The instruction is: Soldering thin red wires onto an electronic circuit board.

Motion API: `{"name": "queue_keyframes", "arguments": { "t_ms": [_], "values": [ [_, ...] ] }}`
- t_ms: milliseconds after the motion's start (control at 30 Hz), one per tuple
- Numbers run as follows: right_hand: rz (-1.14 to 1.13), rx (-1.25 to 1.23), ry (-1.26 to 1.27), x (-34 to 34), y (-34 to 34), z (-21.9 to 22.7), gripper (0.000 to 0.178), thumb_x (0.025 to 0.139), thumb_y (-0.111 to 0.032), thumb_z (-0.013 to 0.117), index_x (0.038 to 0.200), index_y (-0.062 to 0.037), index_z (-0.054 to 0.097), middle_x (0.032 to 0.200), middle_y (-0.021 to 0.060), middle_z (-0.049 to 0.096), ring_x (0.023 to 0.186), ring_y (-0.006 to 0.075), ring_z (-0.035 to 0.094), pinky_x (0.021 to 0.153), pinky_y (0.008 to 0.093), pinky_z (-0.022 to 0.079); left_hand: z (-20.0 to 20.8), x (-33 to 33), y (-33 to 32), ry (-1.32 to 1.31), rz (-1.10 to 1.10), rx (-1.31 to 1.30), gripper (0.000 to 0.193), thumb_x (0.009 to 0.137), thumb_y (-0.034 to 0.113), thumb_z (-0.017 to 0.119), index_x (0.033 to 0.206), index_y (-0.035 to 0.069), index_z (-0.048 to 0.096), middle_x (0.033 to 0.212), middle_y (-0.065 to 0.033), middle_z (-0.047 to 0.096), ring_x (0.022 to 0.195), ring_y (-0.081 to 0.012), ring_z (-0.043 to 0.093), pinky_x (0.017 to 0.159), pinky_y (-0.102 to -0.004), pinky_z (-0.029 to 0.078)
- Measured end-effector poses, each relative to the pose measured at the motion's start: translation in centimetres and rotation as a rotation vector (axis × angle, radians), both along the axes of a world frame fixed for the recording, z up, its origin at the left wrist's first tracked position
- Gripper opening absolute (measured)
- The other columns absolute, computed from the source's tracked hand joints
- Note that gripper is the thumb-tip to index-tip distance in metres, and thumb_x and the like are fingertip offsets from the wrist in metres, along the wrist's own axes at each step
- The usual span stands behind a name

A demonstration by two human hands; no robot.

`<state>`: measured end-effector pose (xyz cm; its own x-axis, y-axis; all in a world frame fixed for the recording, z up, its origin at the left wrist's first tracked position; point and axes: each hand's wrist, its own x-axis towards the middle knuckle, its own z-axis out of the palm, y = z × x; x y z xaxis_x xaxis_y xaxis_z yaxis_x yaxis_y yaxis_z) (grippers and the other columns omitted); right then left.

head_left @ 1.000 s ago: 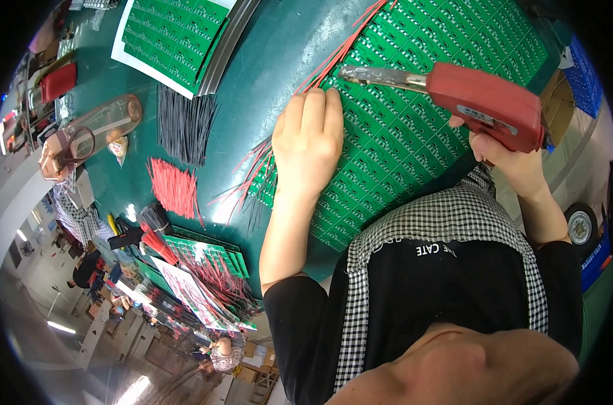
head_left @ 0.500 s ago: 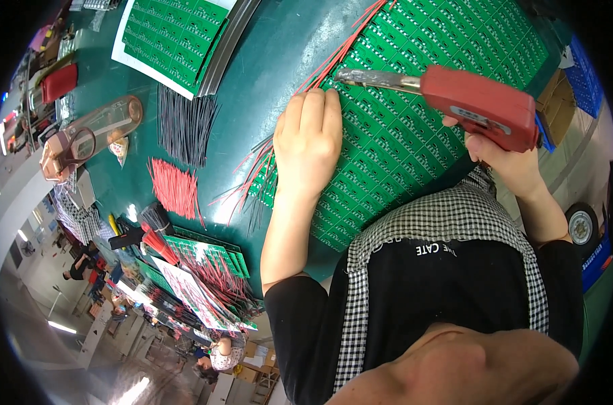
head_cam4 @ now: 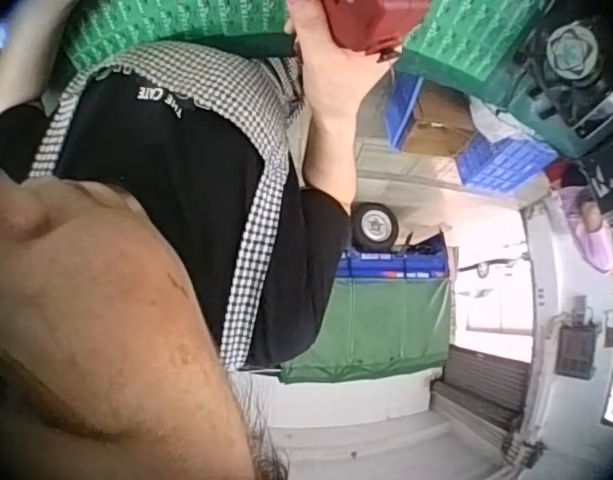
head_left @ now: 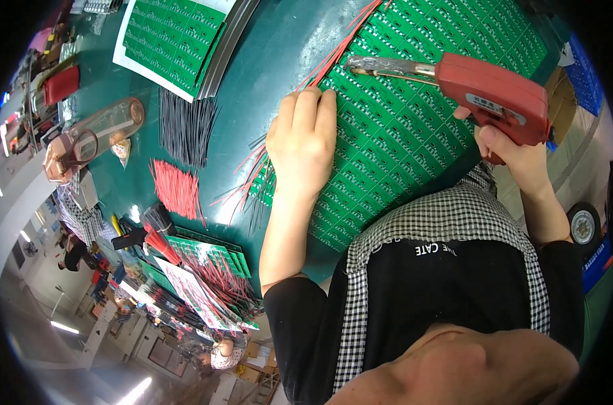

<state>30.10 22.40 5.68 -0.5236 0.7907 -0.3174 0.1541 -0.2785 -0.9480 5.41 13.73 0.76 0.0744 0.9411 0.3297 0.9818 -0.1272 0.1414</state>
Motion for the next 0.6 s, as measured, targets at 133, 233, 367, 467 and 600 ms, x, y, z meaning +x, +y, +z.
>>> {"name": "queue_keyframes", "arguments": {
  "t_ms": [133, 233, 367, 467, 600],
  "values": [
    [0.001, 0.004, -0.002, -0.2, -0.1, -0.8, 0.025, 0.078, -0.012, 0.064, 0.1, -0.0025, 0.058, 0.087, 0.0027, 0.064, 0.053, 0.0027, 0.047, 0.046, 0.0166, 0.037, 0.0, 0.1, 0.1, 0.013, -0.011, 0.075, 0.023, 0.063, 0.006, 0.058, 0.086, 0.002, 0.06, 0.08, -0.0058, 0.054, 0.073, -0.0184, 0.055, 0.056, -0.0281, 0.046],
    [0.001, 0.004, -0.019, -0.5, 0.0, -0.3, 0.024, 0.077, -0.011, 0.065, 0.098, -0.0025, 0.059, 0.084, 0.002, 0.064, 0.054, 0.0029, 0.047, 0.047, 0.0169, 0.038, -0.2, 0.1, 0.8, -0.013, -0.024, 0.08, 0.022, 0.064, 0.006, 0.058, 0.085, 0.002, 0.06, 0.08, -0.0058, 0.054, 0.072, -0.0184, 0.055, 0.055, -0.028, 0.046],
    [-0.001, -0.014, -0.049, -0.5, 0.2, -0.1, 0.023, 0.074, -0.013, 0.068, 0.093, -0.0025, 0.061, 0.078, 0.0004, 0.062, 0.055, 0.0039, 0.049, 0.049, 0.0182, 0.039, 0.2, 0.2, 1.2, -0.018, -0.024, 0.021, 0.022, 0.064, 0.006, 0.058, 0.085, 0.002, 0.06, 0.08, -0.006, 0.054, 0.072, -0.0186, 0.055, 0.056, -0.0282, 0.046],
    [-0.005, -0.033, -0.065, -0.6, 0.2, 0.0, 0.022, 0.074, -0.014, 0.069, 0.091, -0.0026, 0.061, 0.074, -0.0004, 0.061, 0.056, 0.0044, 0.049, 0.05, 0.0187, 0.04, 0.0, 0.2, 1.4, -0.018, -0.039, 0.037, 0.022, 0.064, 0.006, 0.058, 0.086, 0.002, 0.059, 0.081, -0.0062, 0.054, 0.072, -0.0188, 0.054, 0.057, -0.0285, 0.046],
    [0.001, -0.053, -0.074, -0.7, 0.2, 0.1, 0.023, 0.073, -0.015, 0.07, 0.09, -0.0027, 0.061, 0.071, -0.0008, 0.059, 0.056, 0.0046, 0.05, 0.051, 0.0188, 0.04, -0.1, 0.2, 1.3, -0.029, -0.035, 0.028, 0.023, 0.064, 0.005, 0.057, 0.086, 0.002, 0.059, 0.081, -0.0063, 0.053, 0.073, -0.019, 0.054, 0.057, -0.0288, 0.046]
  ]
}}
